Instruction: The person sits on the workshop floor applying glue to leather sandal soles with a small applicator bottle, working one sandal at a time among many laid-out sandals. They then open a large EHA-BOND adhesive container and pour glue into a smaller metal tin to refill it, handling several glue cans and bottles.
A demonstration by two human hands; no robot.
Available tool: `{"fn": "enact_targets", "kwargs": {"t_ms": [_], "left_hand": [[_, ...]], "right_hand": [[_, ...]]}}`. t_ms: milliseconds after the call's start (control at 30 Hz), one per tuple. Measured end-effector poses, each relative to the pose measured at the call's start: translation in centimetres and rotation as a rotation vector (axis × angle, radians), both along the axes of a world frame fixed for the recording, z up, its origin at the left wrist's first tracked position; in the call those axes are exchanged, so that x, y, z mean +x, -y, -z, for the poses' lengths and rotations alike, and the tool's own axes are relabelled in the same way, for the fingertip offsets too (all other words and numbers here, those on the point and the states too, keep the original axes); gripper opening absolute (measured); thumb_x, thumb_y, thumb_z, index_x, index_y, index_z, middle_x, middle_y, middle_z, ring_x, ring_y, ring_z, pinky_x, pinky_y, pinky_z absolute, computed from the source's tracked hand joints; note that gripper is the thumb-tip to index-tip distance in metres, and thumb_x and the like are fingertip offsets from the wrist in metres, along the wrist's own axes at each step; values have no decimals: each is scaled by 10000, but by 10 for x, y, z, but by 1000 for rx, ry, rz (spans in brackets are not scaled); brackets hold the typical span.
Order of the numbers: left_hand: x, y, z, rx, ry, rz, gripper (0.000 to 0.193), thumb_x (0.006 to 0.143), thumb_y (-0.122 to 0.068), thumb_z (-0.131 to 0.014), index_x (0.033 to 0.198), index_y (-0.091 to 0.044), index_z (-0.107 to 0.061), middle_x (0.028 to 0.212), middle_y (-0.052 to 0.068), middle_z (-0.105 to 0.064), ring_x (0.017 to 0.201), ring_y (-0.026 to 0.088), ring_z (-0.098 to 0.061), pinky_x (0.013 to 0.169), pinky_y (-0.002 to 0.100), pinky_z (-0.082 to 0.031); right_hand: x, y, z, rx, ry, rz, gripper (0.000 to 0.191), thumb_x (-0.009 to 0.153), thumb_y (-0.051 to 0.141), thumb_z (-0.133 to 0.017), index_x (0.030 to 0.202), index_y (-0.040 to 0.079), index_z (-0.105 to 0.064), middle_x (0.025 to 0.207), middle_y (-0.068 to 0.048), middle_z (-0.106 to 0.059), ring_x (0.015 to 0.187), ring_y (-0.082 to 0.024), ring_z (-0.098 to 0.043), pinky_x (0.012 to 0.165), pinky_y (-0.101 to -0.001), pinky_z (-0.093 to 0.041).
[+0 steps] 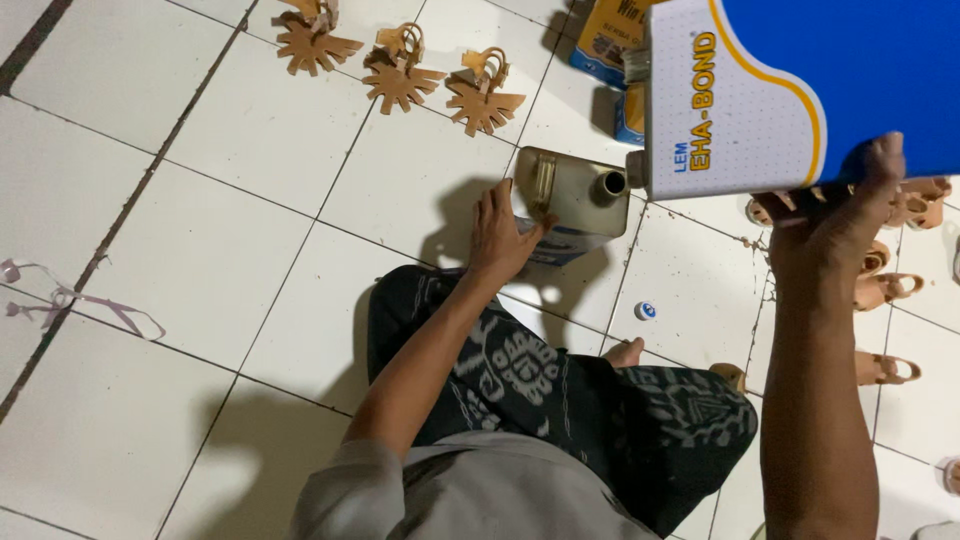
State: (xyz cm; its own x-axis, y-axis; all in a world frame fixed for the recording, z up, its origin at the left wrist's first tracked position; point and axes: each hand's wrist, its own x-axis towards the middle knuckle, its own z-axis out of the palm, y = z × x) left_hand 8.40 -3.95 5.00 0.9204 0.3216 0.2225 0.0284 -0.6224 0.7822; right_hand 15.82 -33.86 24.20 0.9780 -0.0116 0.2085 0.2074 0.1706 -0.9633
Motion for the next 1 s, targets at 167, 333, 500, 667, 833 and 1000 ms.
{"fn": "enact_targets", "kwargs": {"t_ms": [167, 333, 500, 667, 833, 1000], "left_hand": [[6, -1, 5, -8, -16, -7, 913, 827, -596, -788, 1409, -3, -407, 1323, 264, -522, 1207, 447, -518, 1048, 540, -434], [16, -13, 8, -20, -173, 71, 880, 825, -572, -800, 1399, -49, -385, 1354, 250, -509, 1270, 440, -496, 1051, 539, -437], [16, -16, 9, -63, -155, 82, 892, 803, -503, -797, 1446, -71, -353, 1406, 235, -483, 1299, 439, -472, 1028, 538, -440], [9, -13, 1, -105, -202, 72, 850, 846, -527, -773, 1464, -86, -392, 1417, 223, -500, 1333, 419, -494, 1085, 517, -455], [8, -14, -4, -141, -206, 89, 929, 827, -548, -780, 1484, -60, -339, 1416, 241, -458, 1316, 433, -455, 1025, 548, -434], [5, -12, -1, -124, -177, 95, 903, 852, -572, -746, 1488, -55, -368, 1400, 237, -494, 1308, 416, -496, 1068, 525, -452]], "right_hand": [[8, -15, -4, -104, 28, 16, 982, 877, 780, -671, 1527, 89, -413, 1492, -222, -510, 1412, -400, -593, 1048, -610, -599], [23, -19, -8, -62, -4, -152, 1000, 867, 804, -649, 1545, 111, -402, 1549, -224, -474, 1450, -427, -592, 1065, -616, -577], [40, -12, 1, -44, -88, -84, 989, 868, 772, -669, 1570, 122, -421, 1521, -225, -461, 1393, -421, -548, 1031, -604, -593], [47, -13, 19, -15, -111, -31, 952, 895, 696, -719, 1534, 58, -418, 1511, -242, -493, 1400, -419, -548, 1085, -631, -592], [45, -19, 31, -7, -108, -40, 947, 892, 700, -728, 1481, 43, -383, 1461, -278, -532, 1349, -460, -569, 1069, -657, -554], [49, -19, 32, 20, -161, -14, 943, 864, 679, -748, 1469, 46, -396, 1458, -236, -521, 1361, -451, -581, 1038, -690, -546]]}}
